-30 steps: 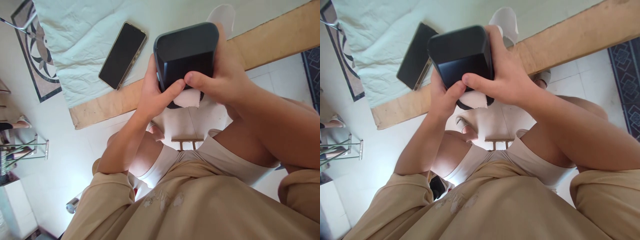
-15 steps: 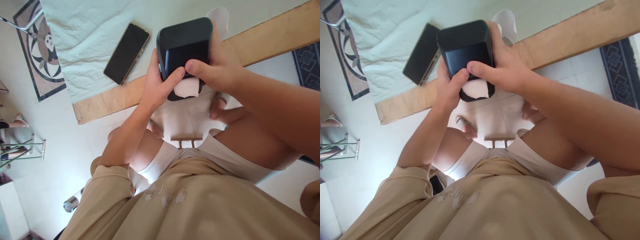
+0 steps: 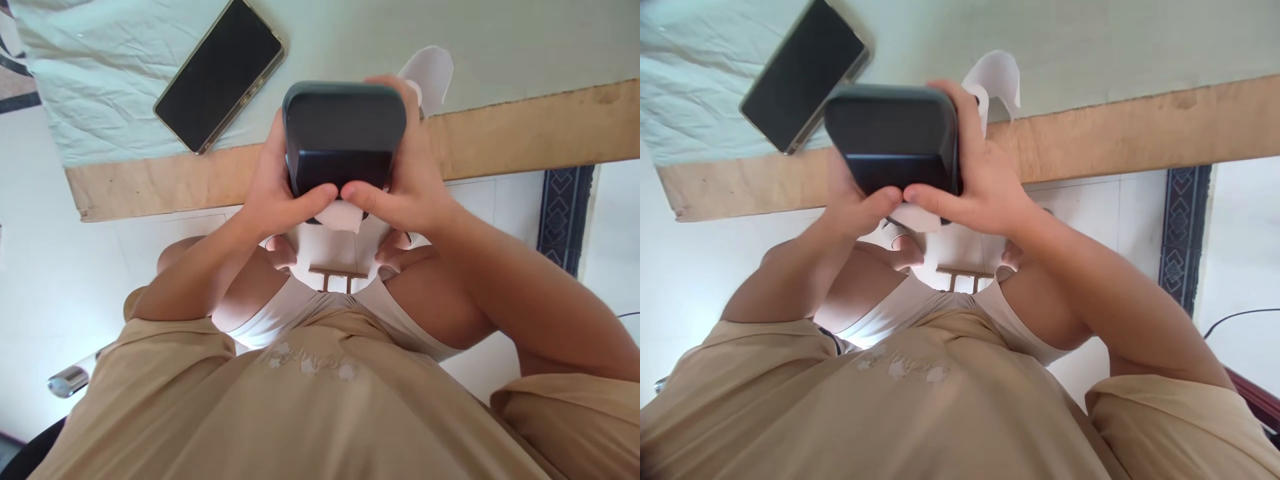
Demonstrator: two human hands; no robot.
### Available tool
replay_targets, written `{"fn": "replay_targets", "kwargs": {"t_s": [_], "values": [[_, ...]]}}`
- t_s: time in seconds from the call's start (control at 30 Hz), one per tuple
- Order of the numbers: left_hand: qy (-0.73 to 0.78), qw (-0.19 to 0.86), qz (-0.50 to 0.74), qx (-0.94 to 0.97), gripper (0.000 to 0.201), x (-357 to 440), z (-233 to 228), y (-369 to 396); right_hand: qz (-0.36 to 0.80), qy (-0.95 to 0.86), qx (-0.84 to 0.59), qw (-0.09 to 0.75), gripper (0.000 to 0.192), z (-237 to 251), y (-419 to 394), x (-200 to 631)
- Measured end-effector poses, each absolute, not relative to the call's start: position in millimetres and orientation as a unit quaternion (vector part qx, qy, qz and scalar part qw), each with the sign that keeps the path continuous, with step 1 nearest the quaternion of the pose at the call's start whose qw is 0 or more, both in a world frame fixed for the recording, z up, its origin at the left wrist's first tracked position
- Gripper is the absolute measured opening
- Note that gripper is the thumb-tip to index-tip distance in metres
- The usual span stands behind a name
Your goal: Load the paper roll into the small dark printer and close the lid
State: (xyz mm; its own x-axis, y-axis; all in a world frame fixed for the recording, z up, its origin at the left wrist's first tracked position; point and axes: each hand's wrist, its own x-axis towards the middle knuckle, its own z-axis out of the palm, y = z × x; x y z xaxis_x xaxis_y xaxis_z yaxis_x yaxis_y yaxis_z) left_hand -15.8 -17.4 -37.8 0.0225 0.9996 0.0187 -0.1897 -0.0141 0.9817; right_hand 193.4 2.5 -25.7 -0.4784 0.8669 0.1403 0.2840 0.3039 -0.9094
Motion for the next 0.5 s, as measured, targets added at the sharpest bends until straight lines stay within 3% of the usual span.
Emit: {"fn": "replay_targets", "kwargs": {"t_s": [0.13, 0.3, 0.5], "values": [[0.443, 0.575, 0.487, 0.486, 0.063, -28, -37, -20, 0.427, -0.767, -0.356, 0.321, 0.090, -25, 2, 197], [0.448, 0.613, 0.480, 0.439, 0.058, -31, -40, -14, 0.456, -0.752, -0.365, 0.305, 0.093, -21, 4, 201], [0.429, 0.577, 0.514, 0.468, 0.048, -14, -28, -18, 0.464, -0.744, -0.353, 0.326, 0.094, -22, 3, 198]]}}
